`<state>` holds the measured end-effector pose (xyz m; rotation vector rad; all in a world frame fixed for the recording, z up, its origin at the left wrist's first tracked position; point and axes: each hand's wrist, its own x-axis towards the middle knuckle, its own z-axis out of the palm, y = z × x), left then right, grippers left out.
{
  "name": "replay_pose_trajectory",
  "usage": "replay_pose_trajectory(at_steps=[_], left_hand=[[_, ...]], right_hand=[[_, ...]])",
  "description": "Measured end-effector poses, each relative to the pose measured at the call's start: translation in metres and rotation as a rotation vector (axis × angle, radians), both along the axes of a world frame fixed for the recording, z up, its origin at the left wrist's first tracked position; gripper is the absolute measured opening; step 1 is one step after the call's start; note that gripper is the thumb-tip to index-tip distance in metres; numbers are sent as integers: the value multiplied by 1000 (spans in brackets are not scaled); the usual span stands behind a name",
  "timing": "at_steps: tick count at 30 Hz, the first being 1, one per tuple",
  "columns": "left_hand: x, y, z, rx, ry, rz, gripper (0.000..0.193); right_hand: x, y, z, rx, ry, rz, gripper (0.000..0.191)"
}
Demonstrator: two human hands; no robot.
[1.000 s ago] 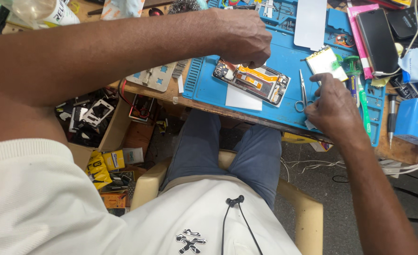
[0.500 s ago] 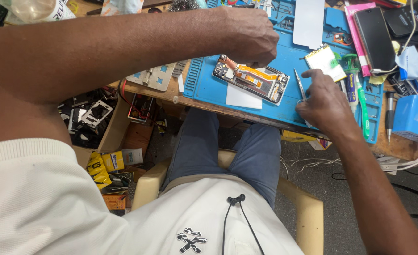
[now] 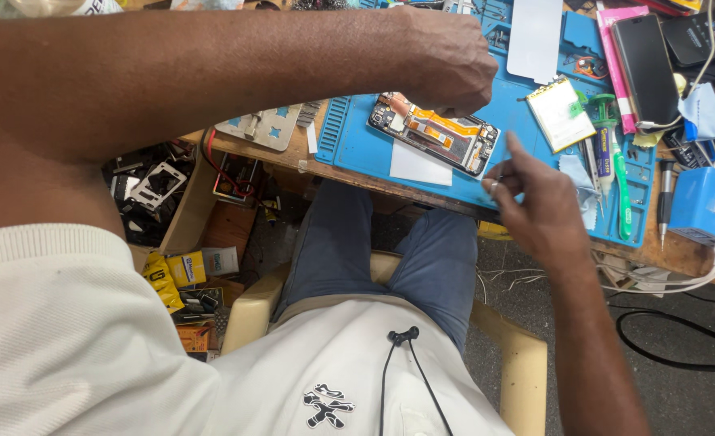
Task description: The person applies adhesive from a tube onto the frame of a disassembled smartphone, then uses tweezers to work on the phone's edge and internal components. They later press and manipulate the phone body with a red tool while continuing to adjust parts inside the frame.
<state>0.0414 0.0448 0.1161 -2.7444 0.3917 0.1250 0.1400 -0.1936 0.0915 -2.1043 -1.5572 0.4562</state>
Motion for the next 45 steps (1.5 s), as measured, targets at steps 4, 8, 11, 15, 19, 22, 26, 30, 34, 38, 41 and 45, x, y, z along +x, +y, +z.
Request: replay_pose_trajectory(at_steps=[4,8,11,15,19,22,26,30,34,38,41,45], left_hand=[[0,0,4,36,-11,-5,19],[0,0,6,48,22,18,21],[3,1,4,71,13,12,23],[5,1,-1,61,-9,23,20],[4,1,-2,48,-7,61,18],[2,2,0,24,-16,54,15],[1,1,1,43,-36,27,14],[-1,5,2,31,-51,38,16],[-1,7,3,3,-72,53,19],[2,6,0,-5,-63,40,22],[4,13,-5,-39,-72,46,23],[0,33,-12,-183,-98,63,26]], right_hand=[[-25,13,11,-145,-177,53,57],[-41,28,20,-209,-370,99,48],[-48,41,23,-332,-442,95,36],[-52,52,21,-356,-462,96,33],[-52,58,20,-380,-475,91,34],[-50,63,21,-370,-475,99,36],[-49,68,21,-348,-489,129,38],[-48,68,21,-345,-482,133,37],[-48,68,21,-359,-475,131,37],[-49,70,19,-378,-458,128,33],[-48,70,19,-380,-434,131,28],[-34,56,25,-297,-272,115,40]])
